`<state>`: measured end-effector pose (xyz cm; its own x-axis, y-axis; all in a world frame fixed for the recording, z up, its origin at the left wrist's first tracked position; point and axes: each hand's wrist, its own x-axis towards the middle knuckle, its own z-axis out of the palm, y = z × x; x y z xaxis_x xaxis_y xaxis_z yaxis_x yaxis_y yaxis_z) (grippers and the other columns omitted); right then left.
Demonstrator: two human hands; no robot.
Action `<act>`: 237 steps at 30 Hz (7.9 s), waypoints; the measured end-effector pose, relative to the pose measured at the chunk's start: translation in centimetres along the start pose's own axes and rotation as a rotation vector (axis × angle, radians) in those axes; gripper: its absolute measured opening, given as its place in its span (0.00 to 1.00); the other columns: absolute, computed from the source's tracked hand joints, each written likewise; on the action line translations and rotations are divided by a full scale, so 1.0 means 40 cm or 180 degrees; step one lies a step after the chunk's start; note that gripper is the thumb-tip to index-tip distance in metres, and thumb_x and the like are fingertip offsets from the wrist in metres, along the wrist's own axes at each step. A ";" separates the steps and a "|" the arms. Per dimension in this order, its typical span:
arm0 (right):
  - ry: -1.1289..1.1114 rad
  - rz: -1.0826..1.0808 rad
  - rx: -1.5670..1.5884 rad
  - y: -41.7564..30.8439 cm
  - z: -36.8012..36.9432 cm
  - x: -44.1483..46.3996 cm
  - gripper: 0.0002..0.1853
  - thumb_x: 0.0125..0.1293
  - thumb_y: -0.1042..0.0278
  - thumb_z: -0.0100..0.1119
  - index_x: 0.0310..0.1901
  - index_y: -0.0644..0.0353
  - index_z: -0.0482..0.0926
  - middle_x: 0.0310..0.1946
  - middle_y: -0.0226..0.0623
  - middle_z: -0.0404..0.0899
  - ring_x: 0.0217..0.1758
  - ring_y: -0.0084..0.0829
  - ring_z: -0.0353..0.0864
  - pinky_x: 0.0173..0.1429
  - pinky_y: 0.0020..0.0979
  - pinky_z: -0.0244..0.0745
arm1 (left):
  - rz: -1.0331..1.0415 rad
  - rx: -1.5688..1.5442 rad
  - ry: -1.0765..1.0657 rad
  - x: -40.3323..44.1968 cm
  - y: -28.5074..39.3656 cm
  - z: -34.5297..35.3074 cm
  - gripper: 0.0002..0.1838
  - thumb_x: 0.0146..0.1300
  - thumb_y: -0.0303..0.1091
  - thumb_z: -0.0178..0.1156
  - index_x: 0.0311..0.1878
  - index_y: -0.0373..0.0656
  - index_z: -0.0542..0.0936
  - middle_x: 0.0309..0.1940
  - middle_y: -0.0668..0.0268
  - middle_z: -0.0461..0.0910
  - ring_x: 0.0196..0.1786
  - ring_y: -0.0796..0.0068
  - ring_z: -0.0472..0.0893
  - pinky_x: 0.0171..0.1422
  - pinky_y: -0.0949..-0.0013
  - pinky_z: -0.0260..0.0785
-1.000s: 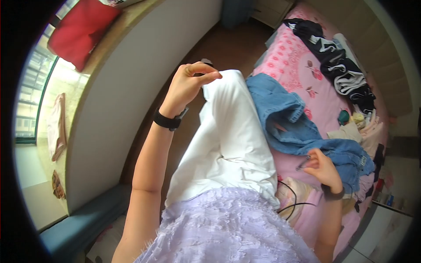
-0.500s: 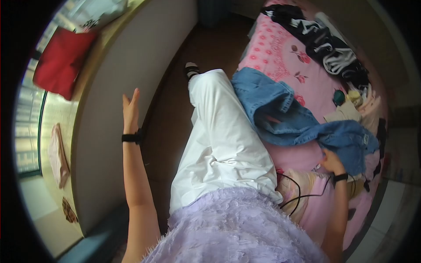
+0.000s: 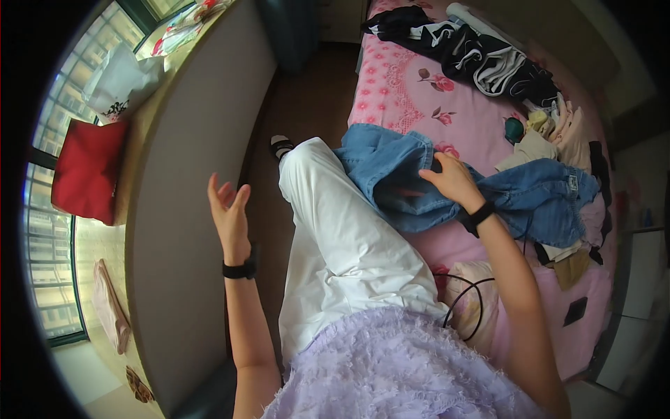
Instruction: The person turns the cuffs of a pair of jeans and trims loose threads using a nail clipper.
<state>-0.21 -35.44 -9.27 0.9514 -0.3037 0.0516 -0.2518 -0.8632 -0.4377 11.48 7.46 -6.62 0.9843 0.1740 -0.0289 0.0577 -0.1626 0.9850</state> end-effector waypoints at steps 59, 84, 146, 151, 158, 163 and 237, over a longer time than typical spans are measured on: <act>-0.1653 0.2958 -0.0280 0.420 -0.185 -0.375 0.21 0.59 0.52 0.74 0.28 0.65 0.80 0.21 0.38 0.82 0.21 0.28 0.81 0.27 0.32 0.75 | -0.0848 -0.2542 -0.3254 -0.277 0.242 0.302 0.16 0.78 0.43 0.50 0.43 0.39 0.78 0.49 0.60 0.82 0.53 0.72 0.79 0.63 0.65 0.68; -0.0235 -0.0006 0.3949 -0.261 -0.341 -0.184 0.35 0.70 0.59 0.66 0.70 0.71 0.63 0.59 0.47 0.75 0.62 0.35 0.79 0.64 0.34 0.78 | -0.1343 -0.2491 -0.3486 -0.290 0.251 0.285 0.18 0.76 0.49 0.54 0.42 0.42 0.77 0.41 0.66 0.80 0.46 0.77 0.77 0.57 0.70 0.67; 0.0765 -0.0179 0.3801 -0.373 -0.277 -0.220 0.19 0.73 0.68 0.62 0.60 0.67 0.71 0.44 0.35 0.78 0.49 0.26 0.84 0.57 0.30 0.82 | -0.1036 -0.2698 -0.3328 -0.294 0.237 0.283 0.15 0.78 0.45 0.53 0.45 0.42 0.78 0.39 0.68 0.81 0.46 0.78 0.78 0.57 0.71 0.67; 0.0880 -0.0301 0.3759 -0.360 -0.296 -0.209 0.19 0.74 0.69 0.62 0.61 0.67 0.71 0.45 0.37 0.78 0.48 0.27 0.84 0.57 0.30 0.82 | -0.1094 -0.2607 -0.3295 -0.281 0.238 0.278 0.15 0.78 0.45 0.53 0.43 0.42 0.78 0.38 0.67 0.80 0.45 0.77 0.77 0.57 0.70 0.66; 0.1014 -0.0731 0.3467 -0.373 -0.302 -0.215 0.21 0.70 0.73 0.65 0.58 0.72 0.70 0.48 0.43 0.76 0.51 0.36 0.85 0.56 0.36 0.85 | 0.0896 -0.0514 -0.1988 -0.265 0.249 0.268 0.15 0.75 0.40 0.59 0.47 0.36 0.82 0.37 0.64 0.85 0.43 0.76 0.81 0.51 0.70 0.71; 0.0927 -0.1112 0.3349 -0.421 -0.306 -0.227 0.25 0.67 0.76 0.67 0.60 0.72 0.66 0.48 0.47 0.77 0.57 0.48 0.84 0.61 0.40 0.84 | -0.0078 -0.1790 -0.2746 -0.275 0.313 0.220 0.16 0.75 0.37 0.59 0.51 0.33 0.84 0.43 0.59 0.87 0.49 0.74 0.83 0.58 0.69 0.72; 0.0940 -0.0592 -0.0196 0.099 -0.163 -0.155 0.09 0.64 0.83 0.58 0.44 0.63 0.73 0.37 0.40 0.73 0.35 0.37 0.81 0.42 0.35 0.76 | -0.0035 -0.1818 -0.0947 -0.138 0.174 0.001 0.07 0.67 0.19 0.55 0.45 0.38 0.79 0.37 0.67 0.81 0.39 0.78 0.82 0.48 0.78 0.74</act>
<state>-8.26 -39.61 -5.47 0.8919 -0.2349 0.3865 -0.0979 -0.9346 -0.3420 6.46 5.32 0.39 0.9931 -0.1176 -0.0046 0.0510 0.3946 0.9174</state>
